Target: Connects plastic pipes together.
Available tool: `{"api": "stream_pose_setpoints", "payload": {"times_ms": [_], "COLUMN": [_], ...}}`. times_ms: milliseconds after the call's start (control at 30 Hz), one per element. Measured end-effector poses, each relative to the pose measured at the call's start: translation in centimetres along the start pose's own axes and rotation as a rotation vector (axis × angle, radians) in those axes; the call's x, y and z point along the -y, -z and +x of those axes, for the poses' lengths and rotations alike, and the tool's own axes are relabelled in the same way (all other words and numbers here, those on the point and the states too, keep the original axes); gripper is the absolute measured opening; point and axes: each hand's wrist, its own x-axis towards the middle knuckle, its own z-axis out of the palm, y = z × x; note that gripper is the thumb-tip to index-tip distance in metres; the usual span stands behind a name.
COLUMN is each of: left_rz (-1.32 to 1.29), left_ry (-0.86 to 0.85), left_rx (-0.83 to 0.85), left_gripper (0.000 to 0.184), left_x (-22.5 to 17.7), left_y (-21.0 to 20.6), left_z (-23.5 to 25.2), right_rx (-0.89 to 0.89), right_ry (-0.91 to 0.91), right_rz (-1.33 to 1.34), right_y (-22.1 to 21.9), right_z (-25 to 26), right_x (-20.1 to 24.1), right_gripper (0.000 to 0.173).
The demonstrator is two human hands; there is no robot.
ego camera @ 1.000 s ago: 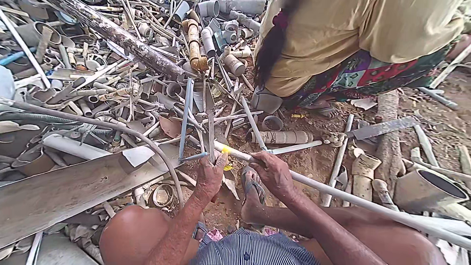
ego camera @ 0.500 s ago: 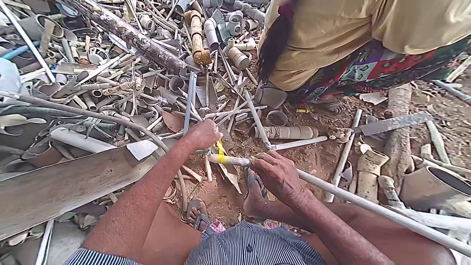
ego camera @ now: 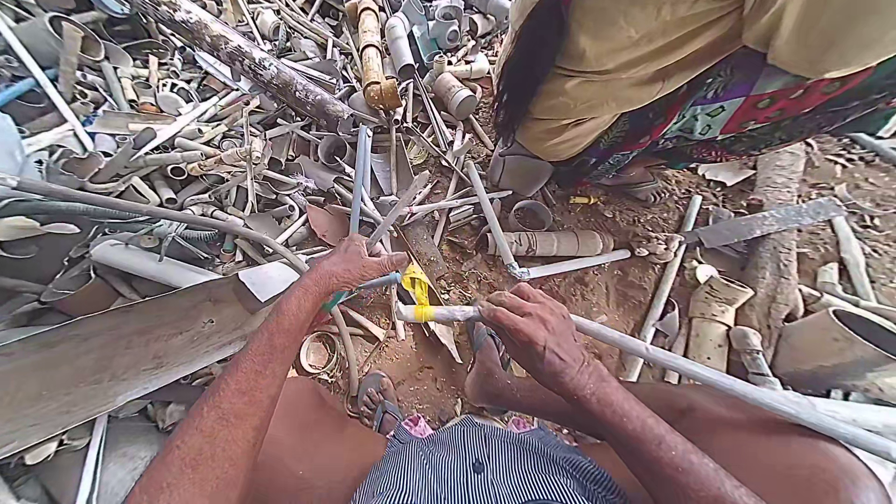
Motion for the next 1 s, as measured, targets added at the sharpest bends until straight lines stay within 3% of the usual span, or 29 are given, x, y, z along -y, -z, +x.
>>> {"api": "stream_pose_setpoints", "payload": {"times_ms": [100,167,233,300,400,500,633,767,900,1000], "left_rz": [0.152,-0.012,-0.304,-0.38,-0.234,-0.009,0.064,-0.085,-0.349,-0.558], "left_ry": [-0.086,-0.194,-0.243,-0.266,-0.21,-0.126,-0.047,0.083,0.24,0.253], "left_rx": [0.209,0.29,0.25,0.197,0.187,0.239,0.236,0.226,0.354,0.408], "left_gripper": [0.023,0.017,0.018,0.019,0.011,0.018,0.018,0.013,0.001,0.01], "left_x": [-0.3,0.7,2.1,3.2,2.4,0.3,-0.8,-1.8,-1.4,0.0], "left_y": [-0.3,-0.6,-0.7,-0.5,-1.6,-2.9,-4.0,-4.1,-3.5,-3.5], "left_z": [-1.3,-2.1,-2.5,-2.3,-2.1,-1.8,-1.3,-1.7,-1.6,-1.7], "right_rx": [0.011,0.021,0.03,0.032,0.032,0.037,0.027,-0.031,-0.05,-0.065], "right_ry": [-0.013,-0.024,-0.029,-0.033,-0.02,-0.008,0.003,0.048,0.116,0.133], "right_rz": [0.012,0.027,0.047,0.055,0.065,0.059,0.04,0.067,0.121,0.14], "right_y": [-0.1,-0.2,-0.3,-0.3,-0.5,-0.5,-0.2,-0.2,0.3,1.0], "right_z": [0.0,0.0,0.0,-0.1,0.0,0.2,0.1,0.3,0.3,0.5], "right_x": [-0.1,-0.2,-0.3,-0.4,-0.2,0.2,0.3,0.2,0.4,0.5], "right_gripper": [0.015,0.016,0.017,0.016,0.017,0.016,0.016,0.015,0.015,0.014]}}
